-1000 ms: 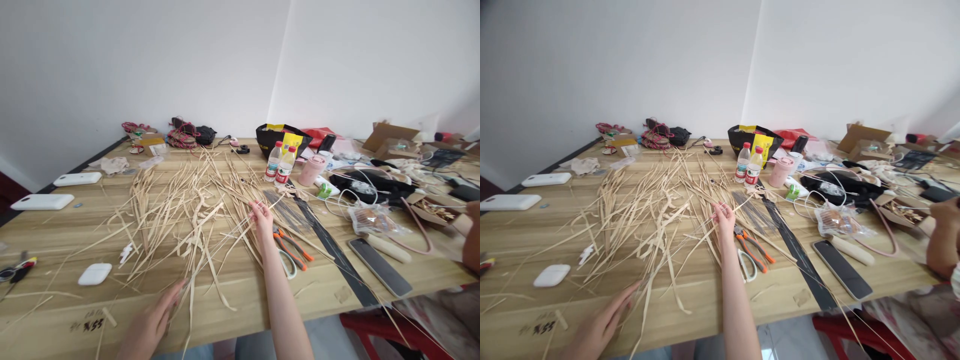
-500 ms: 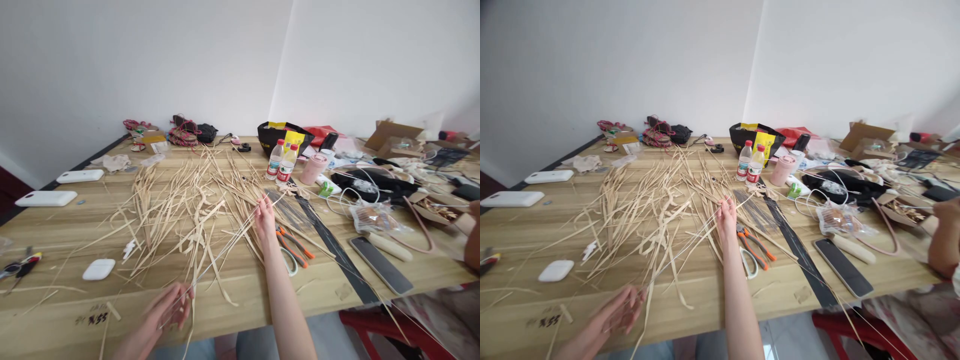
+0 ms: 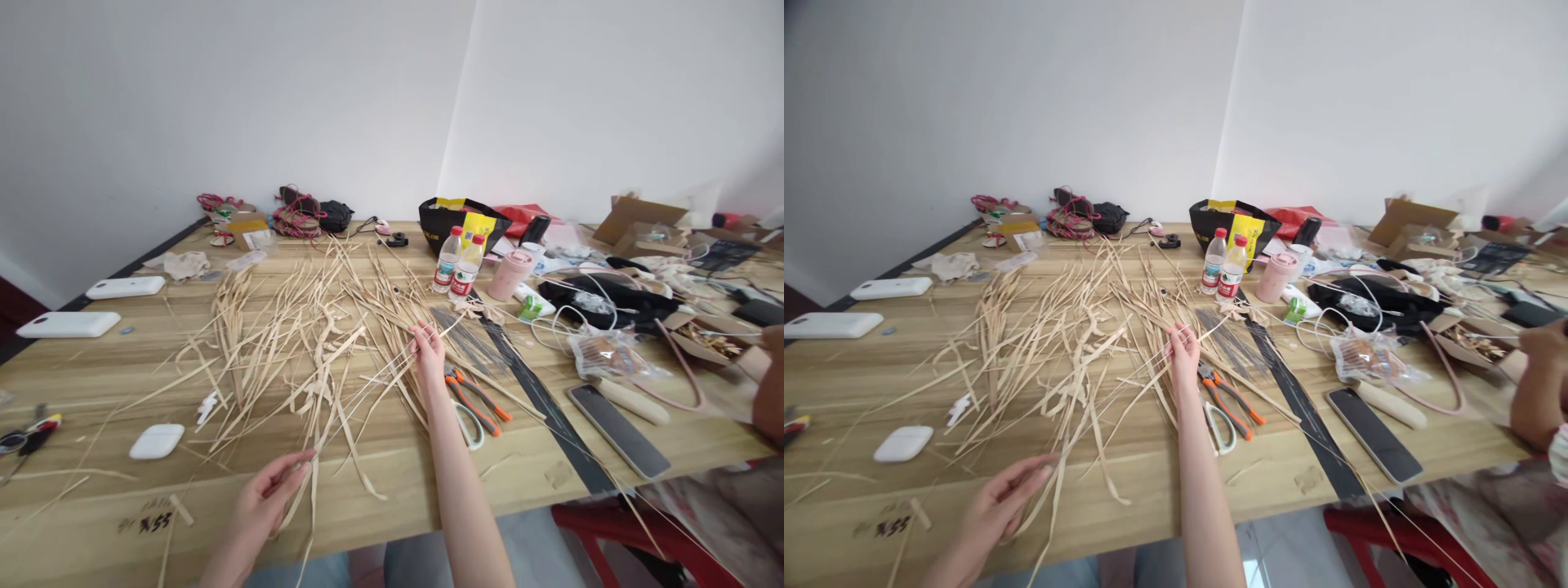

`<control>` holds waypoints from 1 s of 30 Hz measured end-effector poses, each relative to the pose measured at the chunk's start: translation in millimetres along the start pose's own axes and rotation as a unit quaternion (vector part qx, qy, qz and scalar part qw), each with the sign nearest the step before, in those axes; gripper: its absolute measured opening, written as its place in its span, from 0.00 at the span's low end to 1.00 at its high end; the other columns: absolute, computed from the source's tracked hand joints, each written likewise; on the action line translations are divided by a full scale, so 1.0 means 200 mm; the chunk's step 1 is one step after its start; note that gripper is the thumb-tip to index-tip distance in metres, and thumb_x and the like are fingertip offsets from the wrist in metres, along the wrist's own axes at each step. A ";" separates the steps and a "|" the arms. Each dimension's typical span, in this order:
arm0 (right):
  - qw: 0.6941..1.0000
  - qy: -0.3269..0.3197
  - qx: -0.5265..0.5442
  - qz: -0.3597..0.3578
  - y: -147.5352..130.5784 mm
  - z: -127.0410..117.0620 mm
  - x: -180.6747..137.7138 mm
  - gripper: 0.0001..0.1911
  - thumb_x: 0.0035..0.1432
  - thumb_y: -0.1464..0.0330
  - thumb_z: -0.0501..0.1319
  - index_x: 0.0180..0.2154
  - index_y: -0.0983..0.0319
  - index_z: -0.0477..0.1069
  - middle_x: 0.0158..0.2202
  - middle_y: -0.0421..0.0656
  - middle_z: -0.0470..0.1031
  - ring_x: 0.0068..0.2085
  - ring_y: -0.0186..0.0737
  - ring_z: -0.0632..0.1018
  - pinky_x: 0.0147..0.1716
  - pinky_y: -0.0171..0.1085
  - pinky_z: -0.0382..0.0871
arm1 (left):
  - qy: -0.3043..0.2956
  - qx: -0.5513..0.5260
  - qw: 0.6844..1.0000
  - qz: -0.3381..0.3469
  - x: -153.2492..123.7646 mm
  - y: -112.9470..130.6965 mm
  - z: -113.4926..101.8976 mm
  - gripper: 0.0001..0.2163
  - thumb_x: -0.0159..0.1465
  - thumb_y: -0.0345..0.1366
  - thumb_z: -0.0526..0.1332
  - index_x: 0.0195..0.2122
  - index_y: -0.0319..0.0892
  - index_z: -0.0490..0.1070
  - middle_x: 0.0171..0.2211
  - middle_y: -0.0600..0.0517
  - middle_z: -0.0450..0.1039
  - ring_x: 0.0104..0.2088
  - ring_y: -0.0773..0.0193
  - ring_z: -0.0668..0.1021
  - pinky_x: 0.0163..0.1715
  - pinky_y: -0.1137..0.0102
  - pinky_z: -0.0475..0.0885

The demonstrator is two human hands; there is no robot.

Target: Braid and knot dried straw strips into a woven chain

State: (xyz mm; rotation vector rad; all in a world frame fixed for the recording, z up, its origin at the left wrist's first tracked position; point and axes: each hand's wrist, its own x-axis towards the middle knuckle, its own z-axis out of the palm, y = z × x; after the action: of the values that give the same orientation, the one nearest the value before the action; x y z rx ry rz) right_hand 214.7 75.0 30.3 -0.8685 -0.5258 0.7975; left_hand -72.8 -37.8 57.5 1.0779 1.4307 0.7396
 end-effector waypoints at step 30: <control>0.990 0.070 -0.100 -0.065 -0.08 0.06 -0.09 0.21 0.49 0.60 0.60 0.45 0.61 0.64 0.42 0.46 0.74 0.20 0.27 0.66 0.16 0.29 0.61 | 0.006 -0.006 1.000 -0.027 0.00 -0.04 0.03 0.24 0.39 0.55 0.66 0.27 0.37 0.75 0.09 0.61 0.52 0.12 0.76 0.51 0.12 0.78 0.44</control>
State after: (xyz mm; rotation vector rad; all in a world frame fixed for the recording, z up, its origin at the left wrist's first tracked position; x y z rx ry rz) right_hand 201.3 61.0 48.7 -1.0553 -0.5376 0.5658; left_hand -68.4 -41.4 48.2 1.0228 1.4595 0.7157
